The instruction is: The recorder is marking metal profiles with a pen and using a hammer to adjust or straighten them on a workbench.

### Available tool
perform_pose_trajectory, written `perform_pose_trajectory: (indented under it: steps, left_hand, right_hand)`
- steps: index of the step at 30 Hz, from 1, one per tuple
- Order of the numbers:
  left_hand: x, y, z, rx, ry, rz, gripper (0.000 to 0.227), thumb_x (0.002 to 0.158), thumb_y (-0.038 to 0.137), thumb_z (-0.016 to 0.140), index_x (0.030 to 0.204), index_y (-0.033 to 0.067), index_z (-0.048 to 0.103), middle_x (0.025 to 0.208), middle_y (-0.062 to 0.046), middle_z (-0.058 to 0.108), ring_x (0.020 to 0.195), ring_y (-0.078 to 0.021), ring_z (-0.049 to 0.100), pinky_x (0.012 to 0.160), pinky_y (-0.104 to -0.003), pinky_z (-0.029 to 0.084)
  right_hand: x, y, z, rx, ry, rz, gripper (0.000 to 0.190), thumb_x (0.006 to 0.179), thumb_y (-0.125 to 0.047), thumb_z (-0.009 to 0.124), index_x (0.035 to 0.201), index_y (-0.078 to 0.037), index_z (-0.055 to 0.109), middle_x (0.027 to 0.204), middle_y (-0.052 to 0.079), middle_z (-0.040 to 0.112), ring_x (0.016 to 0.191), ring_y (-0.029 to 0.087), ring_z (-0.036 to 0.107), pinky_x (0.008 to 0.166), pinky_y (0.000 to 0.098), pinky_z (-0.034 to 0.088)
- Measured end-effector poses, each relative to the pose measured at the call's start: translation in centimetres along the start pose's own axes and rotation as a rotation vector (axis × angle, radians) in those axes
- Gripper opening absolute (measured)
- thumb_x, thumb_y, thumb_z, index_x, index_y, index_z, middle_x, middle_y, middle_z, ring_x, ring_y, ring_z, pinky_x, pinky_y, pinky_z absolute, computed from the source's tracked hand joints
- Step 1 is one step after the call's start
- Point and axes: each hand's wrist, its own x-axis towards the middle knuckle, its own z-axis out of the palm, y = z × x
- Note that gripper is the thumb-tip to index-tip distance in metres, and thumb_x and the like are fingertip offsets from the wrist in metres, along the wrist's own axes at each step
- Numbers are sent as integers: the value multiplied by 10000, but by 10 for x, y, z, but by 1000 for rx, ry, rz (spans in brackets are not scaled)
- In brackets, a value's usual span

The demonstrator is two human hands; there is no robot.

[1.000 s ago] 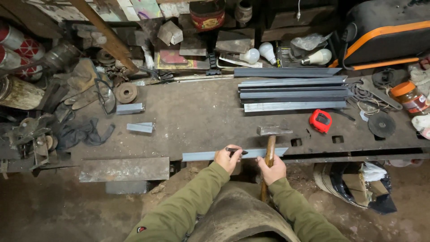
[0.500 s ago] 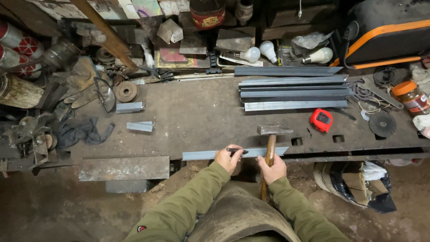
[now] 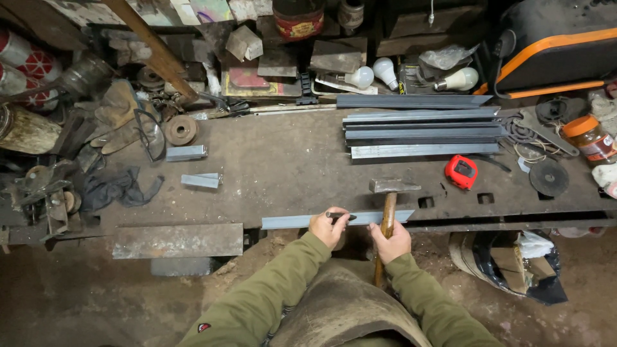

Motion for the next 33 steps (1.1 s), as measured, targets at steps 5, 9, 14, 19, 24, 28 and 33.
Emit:
perform_pose_trajectory:
  steps: [5, 9, 14, 19, 24, 28, 33]
  left_hand:
    - [0, -5, 9, 217, 113, 223, 111, 945, 173, 737, 1010, 85, 717, 862, -149, 752, 756, -312, 745, 655, -390, 582]
    - [1, -15, 15, 362, 72, 301, 134, 963, 189, 714, 1035, 87, 665, 917, -162, 737, 816, -396, 713, 700, -469, 564]
    - [-2, -24, 22, 415, 49, 340, 140, 973, 186, 692, 1067, 94, 643, 954, -135, 724, 839, -383, 702, 731, -469, 563]
    - [-2, -27, 27, 512, 45, 415, 130, 976, 186, 683, 1069, 105, 642, 1043, -92, 718, 913, -330, 706, 778, -434, 568]
    - [0, -34, 30, 607, -27, 495, 163, 978, 162, 674, 1125, 95, 649, 1102, -89, 681, 944, -300, 690, 807, -413, 566]
    - [-1, -26, 31, 615, -52, 480, 154, 967, 169, 683, 1091, 87, 644, 1071, -105, 680, 918, -309, 678, 799, -413, 568]
    - [1, -8, 34, 608, 86, 474, 141, 976, 213, 715, 1002, 113, 619, 941, -79, 692, 895, -291, 693, 760, -418, 569]
  right_hand:
    - [1, 5, -1, -110, 50, -37, 207, 898, -190, 785, 968, -32, 671, 765, -19, 627, 671, 58, 550, 597, 260, 490]
    - [3, 17, -3, -46, 48, -49, 230, 885, -204, 798, 961, -32, 666, 773, -34, 638, 685, 52, 564, 611, 255, 498]
    - [5, 19, -12, -65, 60, -55, 237, 879, -195, 812, 963, -28, 666, 776, -36, 624, 690, 47, 547, 611, 251, 486]
    - [-7, -20, -38, 55, 26, 69, 248, 865, -202, 782, 977, -38, 632, 758, -12, 690, 645, 85, 609, 584, 271, 505]
    - [-46, -82, -75, -433, 80, -340, 355, 929, -224, 740, 1223, -53, 639, 814, 34, 667, 709, 92, 588, 639, 274, 511]
    - [-68, -112, -99, -523, -1, -125, 489, 894, -248, 699, 1329, -88, 543, 678, 85, 679, 567, 150, 648, 572, 313, 527]
    - [-91, -124, -103, -665, -95, -165, 562, 914, -241, 667, 1441, -127, 506, 828, 136, 723, 681, 231, 744, 670, 356, 585]
